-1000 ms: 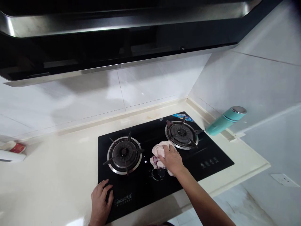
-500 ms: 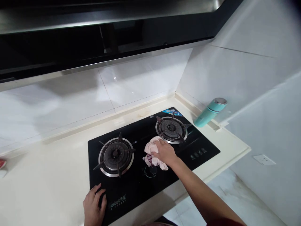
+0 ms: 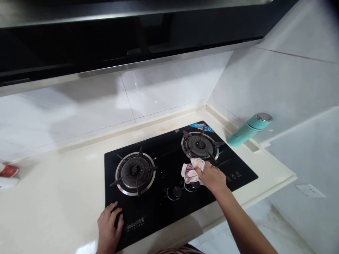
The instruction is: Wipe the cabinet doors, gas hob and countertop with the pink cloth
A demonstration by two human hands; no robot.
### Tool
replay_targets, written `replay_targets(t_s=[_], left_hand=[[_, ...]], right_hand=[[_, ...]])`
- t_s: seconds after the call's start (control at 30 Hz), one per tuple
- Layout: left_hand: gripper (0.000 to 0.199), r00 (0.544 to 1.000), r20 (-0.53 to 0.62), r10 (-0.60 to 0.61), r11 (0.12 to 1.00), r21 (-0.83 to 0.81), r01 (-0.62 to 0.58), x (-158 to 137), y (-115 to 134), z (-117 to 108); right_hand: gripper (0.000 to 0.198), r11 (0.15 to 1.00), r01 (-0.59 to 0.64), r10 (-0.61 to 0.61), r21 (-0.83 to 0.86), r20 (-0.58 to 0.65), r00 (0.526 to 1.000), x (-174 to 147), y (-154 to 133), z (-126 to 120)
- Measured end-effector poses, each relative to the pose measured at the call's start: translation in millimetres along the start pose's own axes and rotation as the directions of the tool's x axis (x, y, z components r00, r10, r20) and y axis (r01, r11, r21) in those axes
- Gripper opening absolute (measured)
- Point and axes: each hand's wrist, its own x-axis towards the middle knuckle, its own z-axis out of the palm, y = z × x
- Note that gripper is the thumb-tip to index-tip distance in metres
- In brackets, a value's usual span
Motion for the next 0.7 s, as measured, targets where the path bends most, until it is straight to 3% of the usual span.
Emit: replay_targets(t_s=[0.17, 0.3, 0.4, 0.5, 0.57, 0.7], left_hand=[[0.011, 0.999, 0.007, -0.035, 0.999, -0.007, 0.035, -1.1, 3.5, -0.1], [0.011, 0.999, 0.008, -0.045, 0.999, -0.004, 0.045, -2.4, 3.8, 0.1], [0.011, 1.0, 0.003, -0.029, 1.0, 0.002, 0.029, -3.0, 3.4, -0.5], [0.011, 1.0, -0.001, -0.03, 1.0, 0.009, 0.03, -3.1, 3.9, -2.3], [0.012, 0.999, -0.002, -0.035, 0.999, 0.006, 0.035, -2.9, 4.7, -3.7], [0.012, 0.999, -0.005, -0.036, 0.999, 0.001, 0.036, -2.7, 6.1, -5.2]], right_hand=[[0.046, 0.996, 0.084, -0.083, 0.005, -0.068, 0.994, -3.7, -30.1, 2.9], [0.043, 0.95, 0.258, -0.237, 0.173, -0.133, 0.962, -3.3, -73.0, 11.3], [0.042, 0.78, 0.416, -0.344, 0.467, -0.234, 0.909, 3.2, -107.8, 19.5], [0.037, 0.577, 0.484, -0.384, 0.658, -0.304, 0.872, 15.8, -129.5, 19.0], [0.039, 0.512, 0.508, -0.39, 0.692, -0.339, 0.856, 25.3, -132.7, 12.2], [0.052, 0.237, 0.546, -0.382, 0.804, -0.439, 0.813, 38.6, -113.5, -2.6]])
